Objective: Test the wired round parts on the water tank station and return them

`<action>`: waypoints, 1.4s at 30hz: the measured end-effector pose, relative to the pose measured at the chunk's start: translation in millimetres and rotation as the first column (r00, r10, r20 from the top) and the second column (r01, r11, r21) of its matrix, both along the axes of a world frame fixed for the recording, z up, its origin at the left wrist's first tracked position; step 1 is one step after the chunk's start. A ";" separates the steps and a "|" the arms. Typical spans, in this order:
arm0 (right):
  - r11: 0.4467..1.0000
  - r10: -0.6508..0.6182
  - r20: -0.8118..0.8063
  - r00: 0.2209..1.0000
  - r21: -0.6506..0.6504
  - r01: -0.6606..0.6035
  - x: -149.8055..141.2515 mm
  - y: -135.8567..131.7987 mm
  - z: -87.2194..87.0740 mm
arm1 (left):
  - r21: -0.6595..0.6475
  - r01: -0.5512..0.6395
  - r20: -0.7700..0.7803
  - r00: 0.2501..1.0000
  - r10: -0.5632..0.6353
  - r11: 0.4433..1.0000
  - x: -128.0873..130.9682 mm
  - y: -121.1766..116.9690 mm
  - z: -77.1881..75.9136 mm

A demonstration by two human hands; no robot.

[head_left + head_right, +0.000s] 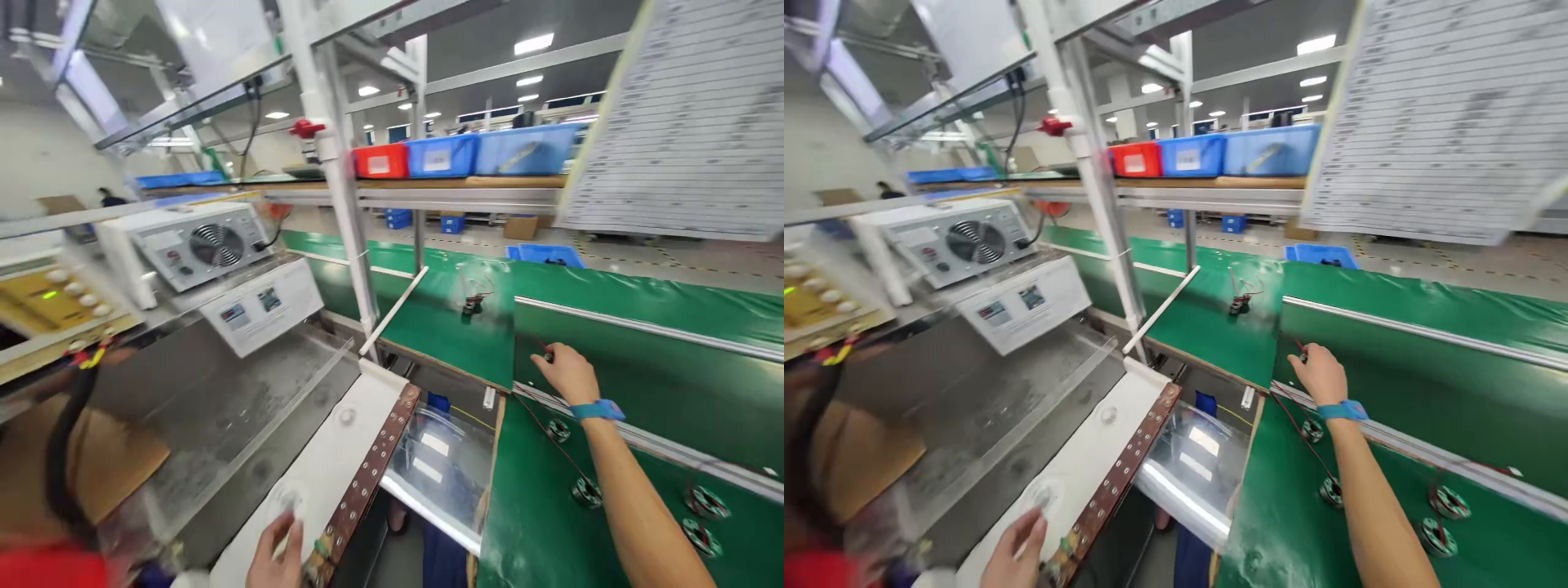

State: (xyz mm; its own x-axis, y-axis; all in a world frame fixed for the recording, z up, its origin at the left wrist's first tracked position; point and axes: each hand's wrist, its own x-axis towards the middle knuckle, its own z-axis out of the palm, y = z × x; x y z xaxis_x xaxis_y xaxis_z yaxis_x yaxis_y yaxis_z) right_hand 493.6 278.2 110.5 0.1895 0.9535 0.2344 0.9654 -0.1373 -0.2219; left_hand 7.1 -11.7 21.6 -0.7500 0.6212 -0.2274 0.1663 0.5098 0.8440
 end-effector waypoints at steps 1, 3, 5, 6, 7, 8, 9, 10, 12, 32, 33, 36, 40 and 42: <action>0.990 0.112 -0.028 0.993 0.088 -0.109 -16.4 -10.3 13.5 | 0.069 -0.004 -0.069 0.998 0.009 0.998 14.6 -0.5 13.2; 0.898 0.416 -0.106 0.903 0.203 -0.390 -60.0 -35.3 41.1 | 0.181 0.023 -0.237 0.971 0.021 0.983 47.7 -0.3 44.0; 0.675 0.738 -0.205 0.643 0.207 -0.708 -115.0 -66.1 65.4 | 0.287 0.083 -0.463 0.884 0.062 0.954 75.1 1.8 75.1; 0.503 0.854 -0.256 0.454 0.180 -0.845 -145.1 -82.7 74.4 | 0.311 0.128 -0.577 0.813 0.080 0.942 83.6 2.1 88.7; 0.304 0.919 -0.307 0.248 0.151 -0.941 -176.2 -99.2 80.1 | 0.310 0.172 -0.684 0.724 0.094 0.935 88.2 1.0 100.1; 0.110 0.933 -0.356 0.058 0.130 -0.985 -207.7 -114.6 81.8 | 0.279 0.197 -0.767 0.634 0.095 0.940 88.8 -2.2 109.0; -0.049 0.913 -0.398 -0.093 0.120 -0.992 -239.3 -127.9 79.1 | 0.217 0.208 -0.827 0.558 0.066 0.954 85.7 -7.7 115.1; -0.164 0.880 -0.430 -0.200 0.119 -0.979 -270.6 -138.6 72.1 | 0.131 0.198 -0.859 0.512 0.011 0.971 79.3 -15.4 118.8; -0.243 0.848 -0.456 -0.271 0.119 -0.963 -330.5 -150.8 46.6 | -0.104 0.131 -0.826 0.541 -0.159 0.986 59.8 -35.9 120.0; 0.032 0.988 -0.133 0.078 -0.321 -0.947 -479.2 -170.4 -115.0 | 0.253 -0.256 0.706 0.708 0.003 0.933 45.6 -154.3 39.2; 0.026 0.986 -0.147 0.078 -0.324 -0.946 -477.6 -168.8 -116.1 | 0.283 -0.258 0.728 0.684 -0.032 0.924 48.8 -147.7 45.6; 0.028 0.984 -0.158 0.087 -0.342 -0.939 -474.4 -166.3 -117.9 | 0.361 -0.211 0.744 0.652 -0.144 0.908 53.0 -129.6 66.3; 0.061 0.980 -0.152 0.126 -0.371 -0.926 -474.2 -167.4 -116.2 | 0.411 -0.116 0.701 0.675 -0.232 0.904 50.0 -107.3 83.7; 0.067 0.979 -0.151 0.134 -0.382 -0.922 -474.3 -168.4 -114.3 | 0.411 -0.113 0.683 0.695 -0.224 0.905 46.7 -96.0 86.0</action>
State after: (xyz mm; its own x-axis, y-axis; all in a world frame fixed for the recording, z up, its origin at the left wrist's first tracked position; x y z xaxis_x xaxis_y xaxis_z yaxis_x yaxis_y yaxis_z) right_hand 19.3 109.8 -3.8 -0.9388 0.2941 -0.1792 0.3365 0.8940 -0.2959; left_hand 53.8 -107.7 107.6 -0.4296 0.8125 -0.3941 -0.5411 0.1177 0.8326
